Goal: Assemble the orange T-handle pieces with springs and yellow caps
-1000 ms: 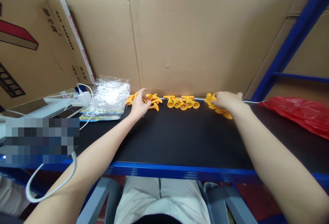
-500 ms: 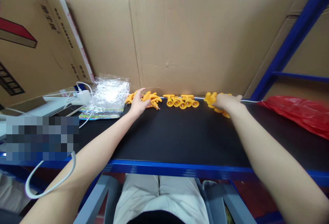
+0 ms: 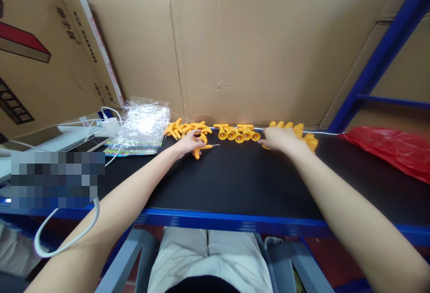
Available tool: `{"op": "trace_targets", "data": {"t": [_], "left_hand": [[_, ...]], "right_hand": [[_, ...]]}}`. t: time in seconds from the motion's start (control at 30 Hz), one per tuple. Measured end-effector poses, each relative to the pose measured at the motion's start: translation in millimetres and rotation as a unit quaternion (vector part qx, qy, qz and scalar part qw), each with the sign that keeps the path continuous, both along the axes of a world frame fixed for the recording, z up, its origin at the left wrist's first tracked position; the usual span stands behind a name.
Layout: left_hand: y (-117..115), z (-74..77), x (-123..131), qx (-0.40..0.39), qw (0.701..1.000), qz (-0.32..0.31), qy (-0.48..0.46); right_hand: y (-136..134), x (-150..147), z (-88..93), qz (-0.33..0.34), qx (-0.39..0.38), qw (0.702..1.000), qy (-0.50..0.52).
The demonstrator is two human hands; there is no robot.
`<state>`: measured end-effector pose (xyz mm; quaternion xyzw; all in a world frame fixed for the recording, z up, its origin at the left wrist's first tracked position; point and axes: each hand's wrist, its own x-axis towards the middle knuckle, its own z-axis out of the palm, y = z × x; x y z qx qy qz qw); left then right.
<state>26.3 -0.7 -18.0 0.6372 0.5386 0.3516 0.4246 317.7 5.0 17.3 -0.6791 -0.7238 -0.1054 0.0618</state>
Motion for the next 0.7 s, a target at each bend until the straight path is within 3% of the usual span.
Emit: {"op": "trace_targets", "data": {"t": [0.03, 0.17, 0.37, 0.43, 0.53, 0.6, 0.7], "left_hand": [[0, -0.2, 0, -0.01, 1.0, -0.002, 0.005], [6, -6.3, 1, 0.016, 0.999, 0.032, 0.037], [16, -14.2, -2, 0.114, 0.989, 0.054, 0.075], [17, -13.4, -5, 0.197, 0.971, 0.045, 0.127], [13, -9.1, -8, 0.317, 0.916, 0.015, 0.247], [9, -5.8, -9, 0.316, 0.893, -0.005, 0.32], [4, -3.0, -8, 0.25, 0.885, -0.056, 0.39]], "right_hand": [[-6, -10, 0.5, -0.007, -0.023, 0.999, -0.023], [-27, -40, 2.3, 0.075, -0.052, 0.995, -0.045], [-23, -42, -5.6, 0.187, -0.022, 0.981, 0.038], [-19, -40, -8.1, 0.204, -0.01, 0.977, 0.055], [-16, -41, -10.3, 0.218, 0.001, 0.973, 0.076], [-16, -43, -11.9, 0.225, 0.008, 0.97, 0.088], [-13, -45, -16.2, 0.213, 0.028, 0.97, 0.117]]}}
